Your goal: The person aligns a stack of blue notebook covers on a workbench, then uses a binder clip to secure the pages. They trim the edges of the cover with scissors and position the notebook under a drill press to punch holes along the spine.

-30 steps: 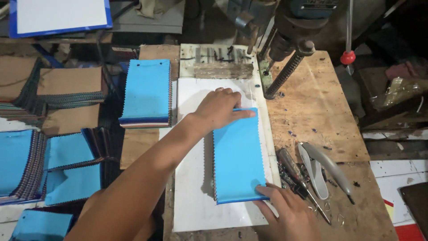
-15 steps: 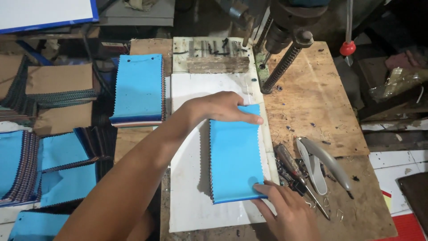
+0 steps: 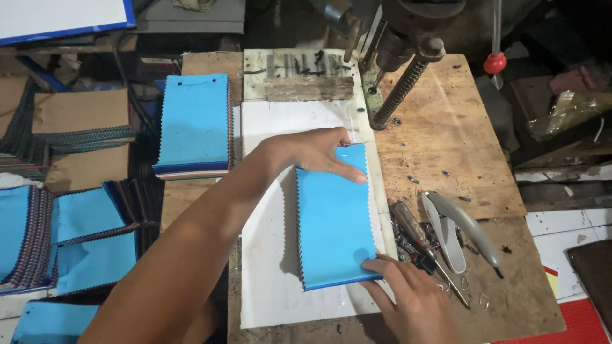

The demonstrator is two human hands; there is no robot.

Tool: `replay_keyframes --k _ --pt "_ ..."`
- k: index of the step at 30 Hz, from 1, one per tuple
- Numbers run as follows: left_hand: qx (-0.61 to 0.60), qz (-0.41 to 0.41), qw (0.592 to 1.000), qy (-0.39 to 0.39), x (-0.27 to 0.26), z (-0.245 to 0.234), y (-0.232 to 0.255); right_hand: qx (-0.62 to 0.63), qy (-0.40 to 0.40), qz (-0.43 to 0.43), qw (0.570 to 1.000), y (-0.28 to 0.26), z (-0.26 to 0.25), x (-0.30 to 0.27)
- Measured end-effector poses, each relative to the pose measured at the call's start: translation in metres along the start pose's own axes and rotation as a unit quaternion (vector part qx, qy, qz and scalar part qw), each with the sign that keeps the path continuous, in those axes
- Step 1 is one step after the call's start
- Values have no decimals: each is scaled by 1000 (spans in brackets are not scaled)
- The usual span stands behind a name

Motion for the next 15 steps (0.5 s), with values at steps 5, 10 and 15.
replay_keyframes --k 5,10,15 --pt "83 53 994 44 19 8 -9 8 -2 22 1000 -6 -8 5" --pt "85 33 992 84 26 10 -16 26 14 21 999 -10 -13 10" --pt "120 31 989 85 28 13 -17 11 11 12 1000 -9 -12 11"
Point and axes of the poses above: each hand's wrist, its own x-axis towards the middle knuckle, its own z-axis out of the palm, y = z × x, the point moved 2 cm from there along x, towards the middle knuckle, and after that the axes turned 1 degree about x, right-handed, at the moved point
